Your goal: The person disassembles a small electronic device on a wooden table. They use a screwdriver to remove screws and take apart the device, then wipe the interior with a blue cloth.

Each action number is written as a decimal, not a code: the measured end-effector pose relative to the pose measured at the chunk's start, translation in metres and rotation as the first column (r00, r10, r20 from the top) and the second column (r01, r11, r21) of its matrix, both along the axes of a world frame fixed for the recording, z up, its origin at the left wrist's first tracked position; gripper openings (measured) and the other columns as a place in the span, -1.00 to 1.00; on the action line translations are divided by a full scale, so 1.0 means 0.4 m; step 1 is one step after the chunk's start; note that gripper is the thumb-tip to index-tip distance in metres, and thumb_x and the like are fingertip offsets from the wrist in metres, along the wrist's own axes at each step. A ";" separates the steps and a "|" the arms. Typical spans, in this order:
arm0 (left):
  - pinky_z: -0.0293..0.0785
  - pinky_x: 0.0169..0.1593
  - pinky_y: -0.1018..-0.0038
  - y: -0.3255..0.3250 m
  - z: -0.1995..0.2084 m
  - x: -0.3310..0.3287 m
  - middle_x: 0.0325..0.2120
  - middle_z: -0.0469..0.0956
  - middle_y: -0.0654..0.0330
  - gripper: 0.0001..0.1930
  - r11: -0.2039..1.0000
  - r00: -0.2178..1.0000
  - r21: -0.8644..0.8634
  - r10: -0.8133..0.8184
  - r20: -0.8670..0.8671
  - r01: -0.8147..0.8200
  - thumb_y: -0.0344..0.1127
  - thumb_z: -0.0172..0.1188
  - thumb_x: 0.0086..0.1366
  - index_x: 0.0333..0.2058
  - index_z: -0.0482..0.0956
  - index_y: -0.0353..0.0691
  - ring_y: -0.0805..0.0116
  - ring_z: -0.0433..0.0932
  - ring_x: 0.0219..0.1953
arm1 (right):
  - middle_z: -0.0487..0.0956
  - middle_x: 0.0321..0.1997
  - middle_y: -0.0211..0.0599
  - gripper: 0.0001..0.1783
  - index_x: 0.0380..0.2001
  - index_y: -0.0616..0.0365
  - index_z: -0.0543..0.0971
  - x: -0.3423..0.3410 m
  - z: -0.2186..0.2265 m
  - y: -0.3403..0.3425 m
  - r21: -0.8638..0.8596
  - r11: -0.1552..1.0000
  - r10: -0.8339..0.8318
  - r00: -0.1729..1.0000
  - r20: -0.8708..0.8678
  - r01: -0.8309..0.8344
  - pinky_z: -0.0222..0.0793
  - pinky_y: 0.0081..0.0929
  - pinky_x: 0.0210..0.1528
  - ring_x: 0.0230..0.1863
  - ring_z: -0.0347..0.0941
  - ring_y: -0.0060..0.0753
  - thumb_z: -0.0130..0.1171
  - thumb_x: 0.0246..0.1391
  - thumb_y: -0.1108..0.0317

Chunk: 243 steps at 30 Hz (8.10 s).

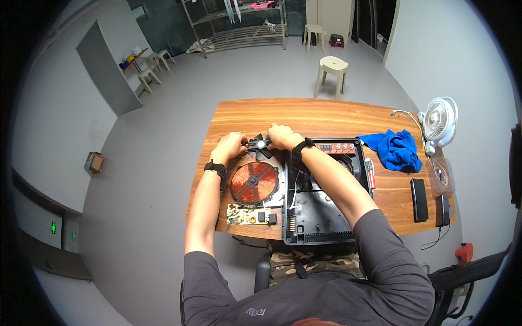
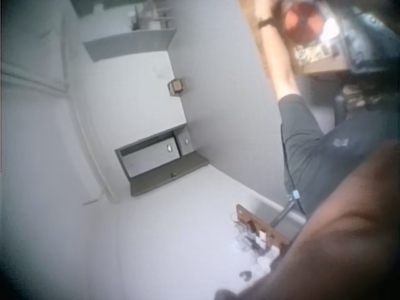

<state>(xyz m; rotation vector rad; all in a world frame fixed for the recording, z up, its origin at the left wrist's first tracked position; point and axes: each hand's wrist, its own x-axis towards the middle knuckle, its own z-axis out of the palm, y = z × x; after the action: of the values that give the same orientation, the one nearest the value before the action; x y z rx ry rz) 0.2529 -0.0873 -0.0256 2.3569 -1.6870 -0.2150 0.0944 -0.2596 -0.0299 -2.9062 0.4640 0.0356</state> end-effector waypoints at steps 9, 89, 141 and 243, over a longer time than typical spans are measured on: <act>0.58 -0.01 0.17 0.001 -0.023 0.015 -0.20 0.70 -0.01 -0.72 1.000 0.999 0.022 0.010 0.050 -0.011 -0.29 0.43 0.14 -0.15 0.72 -0.17 -0.01 0.66 -0.07 | 0.61 0.06 0.08 -0.49 -0.14 0.24 0.71 -0.007 0.000 0.013 0.027 1.000 -0.014 1.000 0.018 0.014 0.57 -0.15 0.08 0.07 0.60 0.09 0.56 -0.12 0.15; 0.62 -0.10 0.20 -0.380 0.052 -0.535 -0.35 0.71 -0.06 -0.66 0.986 0.983 0.005 -0.165 0.082 0.165 -0.32 0.59 -0.13 -0.31 0.78 -0.21 -0.01 0.71 -0.20 | 0.56 -0.34 0.10 -0.57 -0.09 0.27 0.34 -0.721 0.268 -0.188 0.147 0.962 -0.264 0.659 0.705 0.228 0.52 -0.08 -0.23 -0.29 0.61 0.15 0.30 0.06 0.37; 0.62 -0.11 0.21 -0.387 0.047 -0.537 -0.35 0.71 -0.06 -0.70 0.989 0.986 0.041 -0.146 0.074 0.144 -0.33 0.57 -0.08 -0.30 0.77 -0.21 0.00 0.71 -0.23 | 0.66 -0.29 -0.03 -0.62 -0.23 0.12 0.56 -0.696 0.373 -0.231 -0.108 0.963 -0.215 0.947 0.237 0.246 0.50 -0.03 -0.11 -0.15 0.60 0.13 0.19 0.21 -0.01; 0.62 -0.09 0.22 -0.381 0.061 -0.543 -0.37 0.70 -0.10 -0.70 0.980 0.977 0.017 -0.198 0.074 0.197 -0.33 0.54 -0.09 -0.33 0.77 -0.27 -0.03 0.71 -0.26 | 0.56 -0.17 -0.10 -0.69 -0.25 0.20 0.53 -0.678 0.336 -0.224 -0.137 0.956 -0.185 0.899 0.398 0.258 0.53 -0.08 -0.07 -0.10 0.58 0.09 0.32 0.00 0.24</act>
<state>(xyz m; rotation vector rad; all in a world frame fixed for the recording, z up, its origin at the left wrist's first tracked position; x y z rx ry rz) 0.0356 -0.2396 -0.0012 2.2289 -1.9613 -0.1707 -0.1768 -0.3492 0.1043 -2.9078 0.7564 -0.6295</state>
